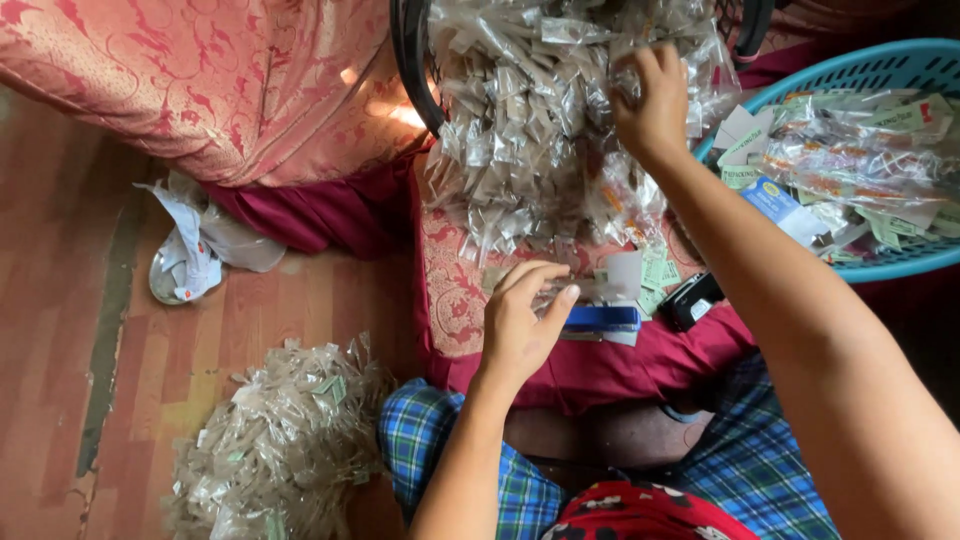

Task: Manually inserting small cards into plastic sleeves and sealing them with a stapler.

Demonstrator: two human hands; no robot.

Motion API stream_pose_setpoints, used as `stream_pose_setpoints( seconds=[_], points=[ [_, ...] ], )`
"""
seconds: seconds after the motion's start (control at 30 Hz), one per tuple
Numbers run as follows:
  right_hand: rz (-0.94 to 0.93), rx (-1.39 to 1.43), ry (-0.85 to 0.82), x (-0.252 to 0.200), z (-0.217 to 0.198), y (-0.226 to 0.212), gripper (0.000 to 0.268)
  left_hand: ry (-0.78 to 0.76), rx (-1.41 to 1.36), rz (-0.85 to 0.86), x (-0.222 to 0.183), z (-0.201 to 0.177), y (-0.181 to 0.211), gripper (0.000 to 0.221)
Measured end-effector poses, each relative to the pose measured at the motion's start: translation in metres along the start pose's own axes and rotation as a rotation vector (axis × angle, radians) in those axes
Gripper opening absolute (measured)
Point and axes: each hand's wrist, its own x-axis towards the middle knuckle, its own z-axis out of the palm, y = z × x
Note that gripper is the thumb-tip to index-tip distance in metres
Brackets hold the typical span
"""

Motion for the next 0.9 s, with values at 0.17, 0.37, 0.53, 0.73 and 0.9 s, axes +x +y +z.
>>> stream_pose_setpoints(
  seconds=[0.17, 0.37, 0.53, 0.73, 0.9],
  points=[
    [0.084, -0.175, 0.067, 0.071, 0.008, -0.004, 0.044, 0.049, 0.002, 0.014, 0.007, -0.008, -0.006, 0.026],
    [-0.076, -0.508, 0.236, 0.126, 0.037, 0.013, 0.035, 0.065, 0.018, 0.033, 0.015, -0.008, -0.009, 0.025],
    [-0.258, -0.930, -0.095, 0.151, 0.057, -0.006, 0.115, 0.008, 0.000, 0.009, 0.013, -0.002, -0.011, 0.020],
    [-0.351, -0.516, -0.155, 0.165, 0.080, 0.017, 0.050, -0.022, 0.036, 0.026, 0.018, 0.013, -0.020, 0.015],
    [-0.395, -0.564, -0.075, 0.179, 0.083, 0.044, 0.023, -0.050, -0.001, 0.053, 0.021, 0.012, -0.020, 0.021]
  ],
)
